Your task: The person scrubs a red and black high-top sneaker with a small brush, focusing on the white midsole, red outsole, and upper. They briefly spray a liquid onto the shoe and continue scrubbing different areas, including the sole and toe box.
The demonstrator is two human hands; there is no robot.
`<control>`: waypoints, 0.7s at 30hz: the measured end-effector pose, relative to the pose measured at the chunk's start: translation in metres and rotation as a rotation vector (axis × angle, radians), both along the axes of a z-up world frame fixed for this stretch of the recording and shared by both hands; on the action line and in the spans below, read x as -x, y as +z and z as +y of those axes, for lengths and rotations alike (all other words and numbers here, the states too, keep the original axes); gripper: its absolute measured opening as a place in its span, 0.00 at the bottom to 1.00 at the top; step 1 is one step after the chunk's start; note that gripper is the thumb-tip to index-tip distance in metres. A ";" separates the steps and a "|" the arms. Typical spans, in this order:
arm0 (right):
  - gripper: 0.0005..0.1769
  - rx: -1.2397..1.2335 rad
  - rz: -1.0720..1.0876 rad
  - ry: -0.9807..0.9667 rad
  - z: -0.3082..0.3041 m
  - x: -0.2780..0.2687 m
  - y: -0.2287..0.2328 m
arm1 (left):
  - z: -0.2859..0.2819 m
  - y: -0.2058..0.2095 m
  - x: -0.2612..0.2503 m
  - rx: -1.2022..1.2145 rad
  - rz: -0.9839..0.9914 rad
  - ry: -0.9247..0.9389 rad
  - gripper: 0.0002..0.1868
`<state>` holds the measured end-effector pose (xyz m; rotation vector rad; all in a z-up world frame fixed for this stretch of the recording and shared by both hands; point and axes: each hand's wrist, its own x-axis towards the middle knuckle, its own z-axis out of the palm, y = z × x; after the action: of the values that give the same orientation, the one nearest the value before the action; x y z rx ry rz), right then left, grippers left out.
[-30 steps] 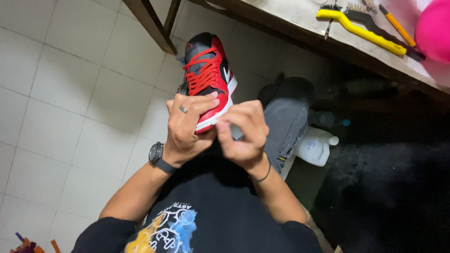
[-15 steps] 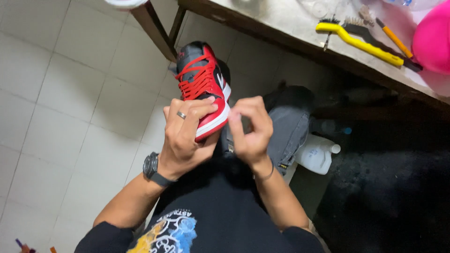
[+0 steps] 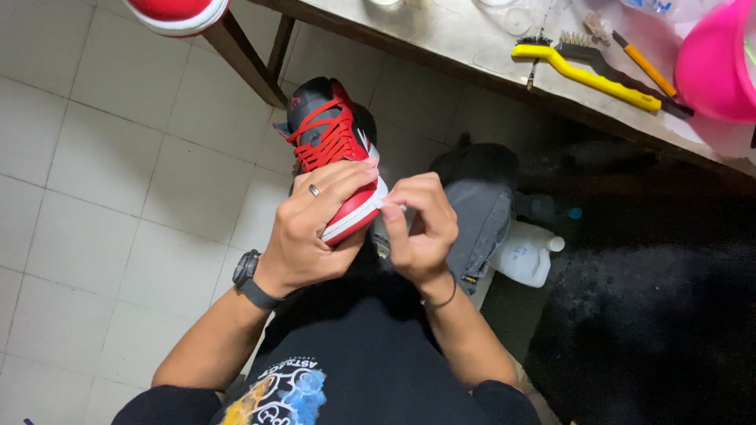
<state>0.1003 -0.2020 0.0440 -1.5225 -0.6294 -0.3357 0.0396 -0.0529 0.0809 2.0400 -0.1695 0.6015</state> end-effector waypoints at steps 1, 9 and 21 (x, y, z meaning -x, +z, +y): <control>0.08 0.022 0.014 0.012 -0.001 -0.006 -0.008 | 0.001 0.000 -0.001 0.005 0.014 -0.007 0.23; 0.07 0.068 -0.058 0.046 -0.013 0.003 0.018 | -0.009 -0.001 -0.001 -0.019 0.017 -0.027 0.26; 0.10 0.220 -0.094 0.058 -0.033 -0.020 0.016 | -0.021 -0.001 -0.009 -0.091 -0.026 -0.013 0.26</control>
<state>0.1199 -0.2351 0.0600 -1.7014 -0.8037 -0.3024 0.0489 -0.0738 0.0804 2.1181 -0.2289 0.6222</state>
